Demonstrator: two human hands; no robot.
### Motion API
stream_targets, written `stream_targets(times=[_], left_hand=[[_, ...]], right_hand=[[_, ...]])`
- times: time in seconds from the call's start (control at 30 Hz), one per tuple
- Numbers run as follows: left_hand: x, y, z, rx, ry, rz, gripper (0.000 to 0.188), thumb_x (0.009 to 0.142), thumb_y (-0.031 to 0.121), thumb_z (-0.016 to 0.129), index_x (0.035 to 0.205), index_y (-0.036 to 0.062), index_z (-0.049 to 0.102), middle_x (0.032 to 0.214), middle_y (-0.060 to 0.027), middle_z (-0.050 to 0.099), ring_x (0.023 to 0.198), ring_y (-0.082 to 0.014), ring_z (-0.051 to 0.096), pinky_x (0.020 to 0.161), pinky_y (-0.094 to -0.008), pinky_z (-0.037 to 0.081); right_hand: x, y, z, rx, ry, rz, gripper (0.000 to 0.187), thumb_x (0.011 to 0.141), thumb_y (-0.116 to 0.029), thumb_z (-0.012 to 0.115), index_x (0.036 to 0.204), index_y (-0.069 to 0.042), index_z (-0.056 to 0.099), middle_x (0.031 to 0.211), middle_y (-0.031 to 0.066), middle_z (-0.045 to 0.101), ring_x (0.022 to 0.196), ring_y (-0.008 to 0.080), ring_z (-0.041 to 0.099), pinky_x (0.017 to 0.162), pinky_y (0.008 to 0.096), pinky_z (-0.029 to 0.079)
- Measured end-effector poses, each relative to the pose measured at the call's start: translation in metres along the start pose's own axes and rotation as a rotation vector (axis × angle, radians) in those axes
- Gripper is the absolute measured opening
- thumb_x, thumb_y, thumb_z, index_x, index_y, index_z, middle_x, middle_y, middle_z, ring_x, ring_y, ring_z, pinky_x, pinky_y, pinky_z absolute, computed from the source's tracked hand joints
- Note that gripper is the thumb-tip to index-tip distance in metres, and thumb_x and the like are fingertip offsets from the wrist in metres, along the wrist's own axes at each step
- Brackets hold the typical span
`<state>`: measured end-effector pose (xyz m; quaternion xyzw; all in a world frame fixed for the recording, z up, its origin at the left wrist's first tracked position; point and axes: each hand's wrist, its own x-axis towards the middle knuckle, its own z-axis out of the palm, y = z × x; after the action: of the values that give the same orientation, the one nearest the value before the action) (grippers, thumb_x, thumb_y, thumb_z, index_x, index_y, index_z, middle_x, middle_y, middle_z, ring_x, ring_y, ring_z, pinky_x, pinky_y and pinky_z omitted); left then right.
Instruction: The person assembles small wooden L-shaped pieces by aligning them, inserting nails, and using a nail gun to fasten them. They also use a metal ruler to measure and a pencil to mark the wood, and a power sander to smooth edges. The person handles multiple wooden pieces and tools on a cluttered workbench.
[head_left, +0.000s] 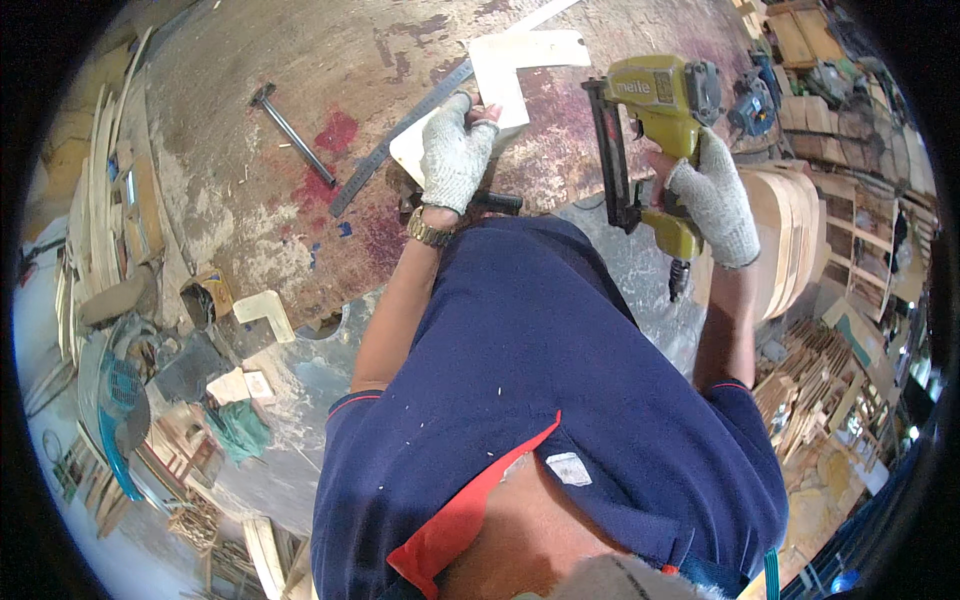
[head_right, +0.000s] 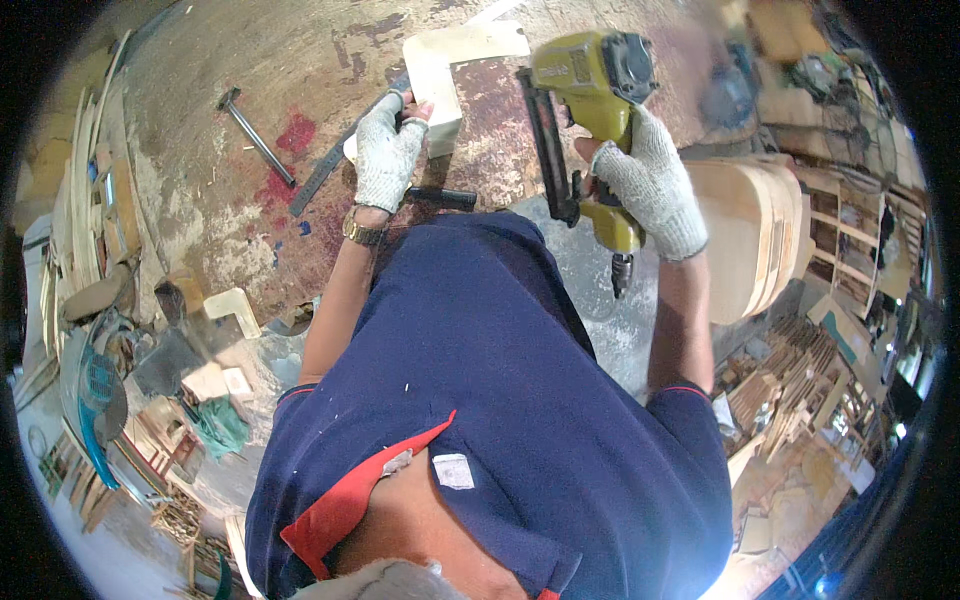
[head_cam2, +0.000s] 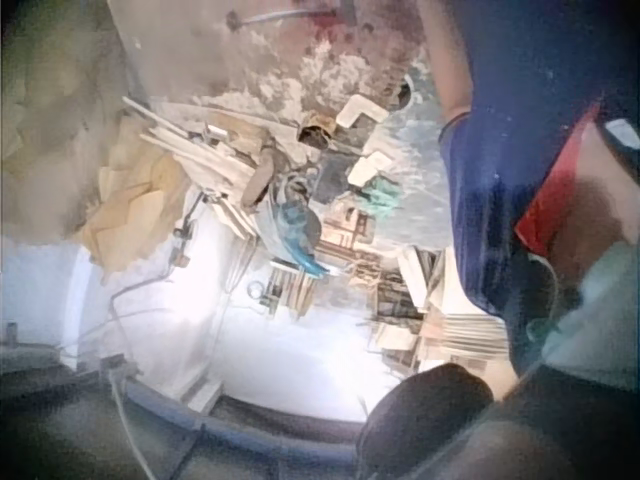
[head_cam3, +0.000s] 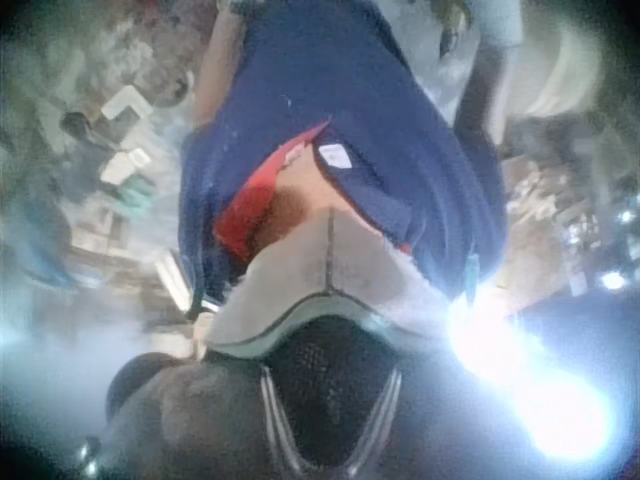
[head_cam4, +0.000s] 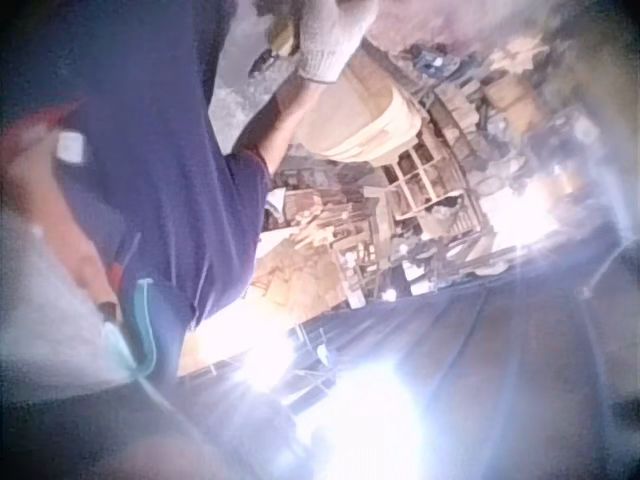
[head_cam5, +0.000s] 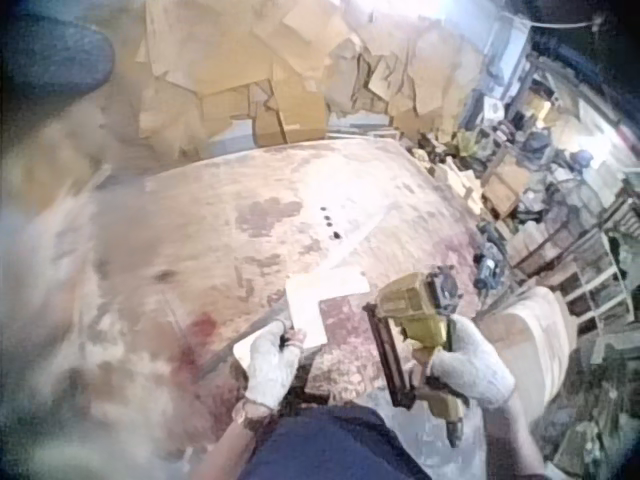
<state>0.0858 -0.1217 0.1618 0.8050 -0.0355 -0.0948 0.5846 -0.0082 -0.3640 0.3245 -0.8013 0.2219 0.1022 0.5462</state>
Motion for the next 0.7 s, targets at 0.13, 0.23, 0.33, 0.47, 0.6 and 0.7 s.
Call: stream_targets(times=[0.13,0.23,0.33,0.47,0.6,0.7], left_hand=[[0.000,0.003,0.000,0.068,-0.016,-0.013,0.033,0.094,0.027,0.072,0.111,-0.0012,0.069,0.084,-0.0152,0.073,0.079,-0.0256,0.071,0.072,-0.0386,0.054],[-0.001,0.002,0.000,0.067,0.004,0.043,0.033,0.093,0.028,0.073,0.109,-0.0008,0.069,0.083,-0.0162,0.072,0.078,-0.0291,0.072,0.072,-0.0408,0.054],[-0.002,0.001,0.000,0.047,0.021,0.079,0.032,0.093,0.028,0.073,0.106,-0.0008,0.069,0.082,-0.0160,0.072,0.078,-0.0298,0.072,0.072,-0.0417,0.054],[-0.004,0.003,0.001,0.043,0.035,0.069,0.031,0.093,0.028,0.073,0.103,-0.0007,0.068,0.079,-0.0157,0.072,0.076,-0.0295,0.072,0.070,-0.0414,0.054],[-0.005,0.005,0.001,0.032,0.023,0.080,0.033,0.095,0.023,0.073,0.112,-0.0042,0.068,0.080,-0.0105,0.070,0.072,-0.0143,0.064,0.070,-0.0323,0.052],[-0.006,0.007,0.000,0.023,0.028,0.092,0.033,0.095,0.024,0.073,0.112,-0.0038,0.068,0.081,-0.0112,0.071,0.073,-0.0161,0.065,0.071,-0.0334,0.052]], right_hand=[[-0.021,-0.042,0.017,0.047,-0.089,0.014,0.047,0.091,-0.009,0.066,0.135,-0.002,0.051,0.096,0.0072,0.065,0.059,0.0111,0.063,0.055,0.0259,0.052],[-0.022,-0.051,0.037,-0.018,-0.090,0.025,0.048,0.091,-0.012,0.067,0.134,-0.002,0.049,0.095,0.0069,0.066,0.058,0.0110,0.062,0.053,0.0264,0.052],[-0.019,-0.052,0.049,-0.073,-0.088,0.076,0.044,0.092,-0.015,0.069,0.130,0.000,0.051,0.102,0.0073,0.071,0.057,0.0115,0.063,0.053,0.0266,0.053],[-0.021,-0.050,0.057,-0.053,-0.106,0.068,0.044,0.094,-0.013,0.067,0.132,-0.002,0.049,0.108,0.0084,0.072,0.057,0.0117,0.064,0.052,0.0261,0.053],[-0.021,-0.049,0.062,-0.114,-0.098,0.064,0.044,0.095,-0.011,0.065,0.135,-0.003,0.047,0.108,0.0085,0.071,0.058,0.0114,0.064,0.053,0.0265,0.054],[-0.020,-0.049,0.064,-0.116,-0.114,0.047,0.045,0.095,-0.010,0.064,0.136,-0.003,0.047,0.109,0.0088,0.071,0.058,0.0113,0.065,0.053,0.0270,0.055]])
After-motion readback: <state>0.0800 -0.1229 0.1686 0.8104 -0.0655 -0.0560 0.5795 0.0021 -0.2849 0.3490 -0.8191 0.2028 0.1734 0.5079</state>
